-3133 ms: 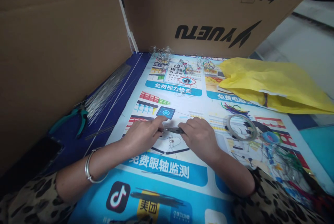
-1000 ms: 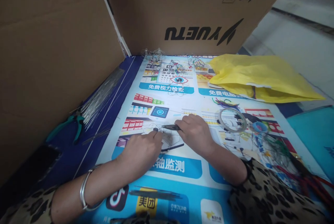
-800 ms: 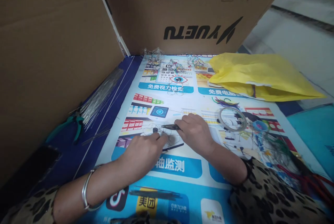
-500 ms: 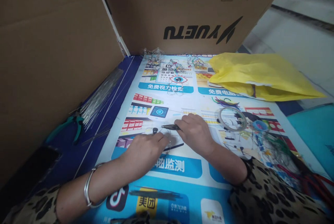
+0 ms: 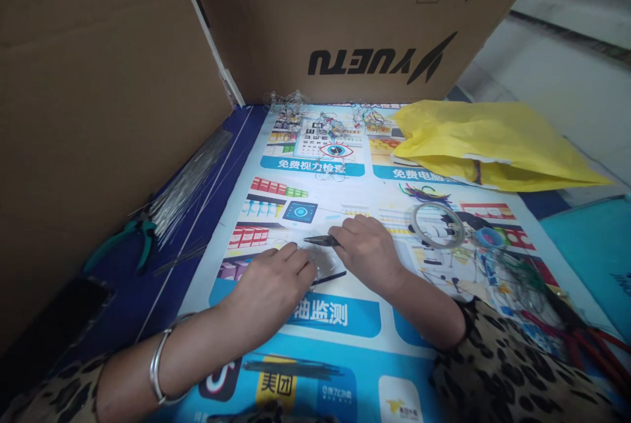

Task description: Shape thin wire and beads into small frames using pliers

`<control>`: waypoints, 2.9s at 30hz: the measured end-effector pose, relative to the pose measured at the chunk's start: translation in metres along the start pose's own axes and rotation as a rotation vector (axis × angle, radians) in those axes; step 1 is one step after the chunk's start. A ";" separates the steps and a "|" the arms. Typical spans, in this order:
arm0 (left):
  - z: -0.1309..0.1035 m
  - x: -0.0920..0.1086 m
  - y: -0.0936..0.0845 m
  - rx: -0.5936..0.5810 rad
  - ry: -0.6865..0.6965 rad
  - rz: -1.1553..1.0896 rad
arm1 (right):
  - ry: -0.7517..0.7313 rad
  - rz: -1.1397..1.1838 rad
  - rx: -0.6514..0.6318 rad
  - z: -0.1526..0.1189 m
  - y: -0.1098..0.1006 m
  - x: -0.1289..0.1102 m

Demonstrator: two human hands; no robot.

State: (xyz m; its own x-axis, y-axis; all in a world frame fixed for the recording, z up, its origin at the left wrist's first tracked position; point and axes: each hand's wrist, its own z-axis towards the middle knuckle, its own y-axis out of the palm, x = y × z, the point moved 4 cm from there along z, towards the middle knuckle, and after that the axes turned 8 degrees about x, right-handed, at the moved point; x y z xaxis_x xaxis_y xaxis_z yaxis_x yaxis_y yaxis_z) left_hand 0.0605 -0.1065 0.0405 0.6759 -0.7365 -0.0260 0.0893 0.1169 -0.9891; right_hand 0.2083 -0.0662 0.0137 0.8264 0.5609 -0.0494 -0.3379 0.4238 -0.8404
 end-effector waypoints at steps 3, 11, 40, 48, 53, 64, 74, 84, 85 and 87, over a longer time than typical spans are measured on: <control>0.000 0.000 -0.001 0.012 0.010 0.004 | 0.000 -0.006 0.001 0.000 0.000 0.000; -0.002 -0.001 -0.008 0.004 -0.074 -0.050 | -0.003 -0.009 0.012 0.001 -0.002 0.000; -0.010 -0.031 -0.019 0.467 -0.033 -0.245 | 0.000 0.010 0.003 0.000 0.000 0.001; -0.011 -0.038 -0.001 0.471 -0.105 -0.176 | -0.018 0.022 0.000 0.000 -0.001 0.000; -0.007 -0.036 -0.003 0.510 -0.135 -0.216 | -0.034 0.012 0.008 0.000 -0.001 -0.002; -0.005 -0.043 0.006 0.392 -0.256 -0.520 | -0.033 -0.011 -0.040 -0.003 -0.006 0.001; -0.007 -0.043 0.007 0.352 -0.351 -0.554 | 0.008 0.068 -0.175 -0.009 -0.037 -0.001; -0.007 -0.045 0.006 0.333 -0.389 -0.573 | 0.145 0.363 -0.384 -0.005 -0.058 0.008; -0.007 -0.046 0.005 0.328 -0.394 -0.582 | 0.186 0.452 -0.399 -0.004 -0.057 0.013; -0.007 -0.046 0.004 0.320 -0.406 -0.600 | 0.239 0.573 -0.429 -0.003 -0.053 0.020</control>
State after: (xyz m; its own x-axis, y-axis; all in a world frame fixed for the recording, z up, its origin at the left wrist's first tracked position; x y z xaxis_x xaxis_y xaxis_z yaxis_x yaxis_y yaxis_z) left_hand 0.0247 -0.0765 0.0366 0.6542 -0.4414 0.6141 0.6873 0.0082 -0.7263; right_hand 0.2441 -0.0798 0.0558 0.6659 0.4197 -0.6169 -0.5798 -0.2293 -0.7818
